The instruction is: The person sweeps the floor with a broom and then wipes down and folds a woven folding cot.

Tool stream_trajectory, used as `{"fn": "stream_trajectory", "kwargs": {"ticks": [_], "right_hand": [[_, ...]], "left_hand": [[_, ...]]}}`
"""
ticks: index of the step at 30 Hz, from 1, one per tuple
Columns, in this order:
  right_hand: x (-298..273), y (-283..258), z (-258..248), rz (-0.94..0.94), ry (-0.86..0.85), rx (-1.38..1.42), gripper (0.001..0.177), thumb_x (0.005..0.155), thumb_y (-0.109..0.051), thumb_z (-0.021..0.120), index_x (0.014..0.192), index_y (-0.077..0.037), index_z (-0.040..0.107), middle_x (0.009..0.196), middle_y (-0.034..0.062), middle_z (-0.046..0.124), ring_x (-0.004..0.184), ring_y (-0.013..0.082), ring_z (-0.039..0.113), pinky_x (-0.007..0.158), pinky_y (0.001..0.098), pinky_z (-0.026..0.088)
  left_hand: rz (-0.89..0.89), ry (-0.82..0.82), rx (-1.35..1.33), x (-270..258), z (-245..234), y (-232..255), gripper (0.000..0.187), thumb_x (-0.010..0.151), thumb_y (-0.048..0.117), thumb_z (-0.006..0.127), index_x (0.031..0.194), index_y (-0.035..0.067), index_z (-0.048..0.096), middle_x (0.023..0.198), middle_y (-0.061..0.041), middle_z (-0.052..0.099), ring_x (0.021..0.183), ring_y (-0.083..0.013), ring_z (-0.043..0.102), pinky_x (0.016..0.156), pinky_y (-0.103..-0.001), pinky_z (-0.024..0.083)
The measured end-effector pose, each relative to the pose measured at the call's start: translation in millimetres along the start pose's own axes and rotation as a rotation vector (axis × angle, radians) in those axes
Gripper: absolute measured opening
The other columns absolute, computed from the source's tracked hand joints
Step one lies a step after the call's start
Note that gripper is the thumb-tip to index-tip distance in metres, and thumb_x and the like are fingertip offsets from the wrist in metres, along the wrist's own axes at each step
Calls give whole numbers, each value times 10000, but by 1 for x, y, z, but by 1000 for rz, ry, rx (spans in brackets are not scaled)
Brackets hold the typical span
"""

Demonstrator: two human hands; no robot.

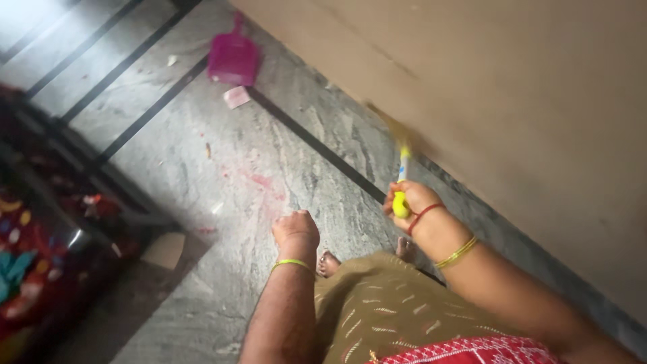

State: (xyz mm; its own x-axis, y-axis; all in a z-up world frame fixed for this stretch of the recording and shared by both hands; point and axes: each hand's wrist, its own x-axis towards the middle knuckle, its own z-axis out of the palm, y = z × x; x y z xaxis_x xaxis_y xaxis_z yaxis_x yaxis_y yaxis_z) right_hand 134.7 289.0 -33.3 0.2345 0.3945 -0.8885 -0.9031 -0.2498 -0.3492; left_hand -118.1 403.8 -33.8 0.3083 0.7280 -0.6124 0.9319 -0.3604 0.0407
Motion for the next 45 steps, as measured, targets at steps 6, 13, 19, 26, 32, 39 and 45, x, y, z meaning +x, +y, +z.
{"fn": "stream_trajectory", "kwargs": {"ticks": [6, 13, 19, 26, 32, 39, 45], "right_hand": [[-102, 61, 3, -31, -174, -192, 180, 876, -89, 660, 970, 30, 564, 714, 110, 582, 525, 195, 577, 470, 328, 501], [-85, 36, -37, -81, -227, -402, 321, 811, -68, 665, 1126, -120, 641, 800, 85, 675, 535, 166, 582, 454, 318, 478], [-75, 37, -205, -41, -99, -95, 354, 878, -168, 664, 1149, 34, 558, 816, 122, 651, 586, 194, 594, 492, 326, 501], [-175, 45, -494, -261, 175, 480, 344, 1016, -204, 577, 1261, 1, 451, 800, 59, 569, 645, 114, 564, 527, 228, 461], [-197, 71, -587, -427, 351, 423, 68, 968, -190, 564, 994, -136, 532, 717, 29, 556, 580, 168, 575, 504, 307, 491], [-116, 122, -486, -473, 390, 430, 126, 873, -42, 603, 840, -139, 529, 659, 15, 524, 516, 165, 540, 434, 297, 452], [-155, 147, -359, -293, 177, -117, 245, 841, -56, 679, 1078, -47, 619, 731, 62, 616, 566, 176, 589, 484, 323, 491]], "left_hand": [[149, -51, 63, 0, -6, 49, 312, 969, 215, 518, 1149, 181, 770, 1163, -91, 744, 1099, -290, 722, 916, -448, 559], [253, -64, 9, -23, -8, 86, 538, 974, 279, 521, 1492, 175, 422, 1363, -138, 597, 1198, -304, 652, 961, -470, 534], [270, -100, 88, -36, 31, 106, 493, 1011, 254, 469, 1496, 180, 423, 1414, -143, 568, 1223, -313, 643, 972, -489, 534], [493, -184, 133, -98, 80, 190, 506, 967, 309, 561, 1445, 159, 492, 1388, -136, 607, 1267, -310, 625, 1008, -478, 533], [724, -176, 157, -154, 118, 212, 618, 947, 252, 590, 1528, 138, 415, 1314, -200, 628, 1162, -370, 672, 942, -511, 557], [575, -263, 277, -170, 103, 189, 720, 923, 385, 681, 1518, 141, 357, 1409, -172, 550, 1261, -363, 597, 1016, -485, 516], [435, -198, 425, -171, 79, 176, 765, 958, 480, 644, 1564, 186, 282, 1485, -122, 504, 1282, -300, 605, 1033, -479, 511]]}}
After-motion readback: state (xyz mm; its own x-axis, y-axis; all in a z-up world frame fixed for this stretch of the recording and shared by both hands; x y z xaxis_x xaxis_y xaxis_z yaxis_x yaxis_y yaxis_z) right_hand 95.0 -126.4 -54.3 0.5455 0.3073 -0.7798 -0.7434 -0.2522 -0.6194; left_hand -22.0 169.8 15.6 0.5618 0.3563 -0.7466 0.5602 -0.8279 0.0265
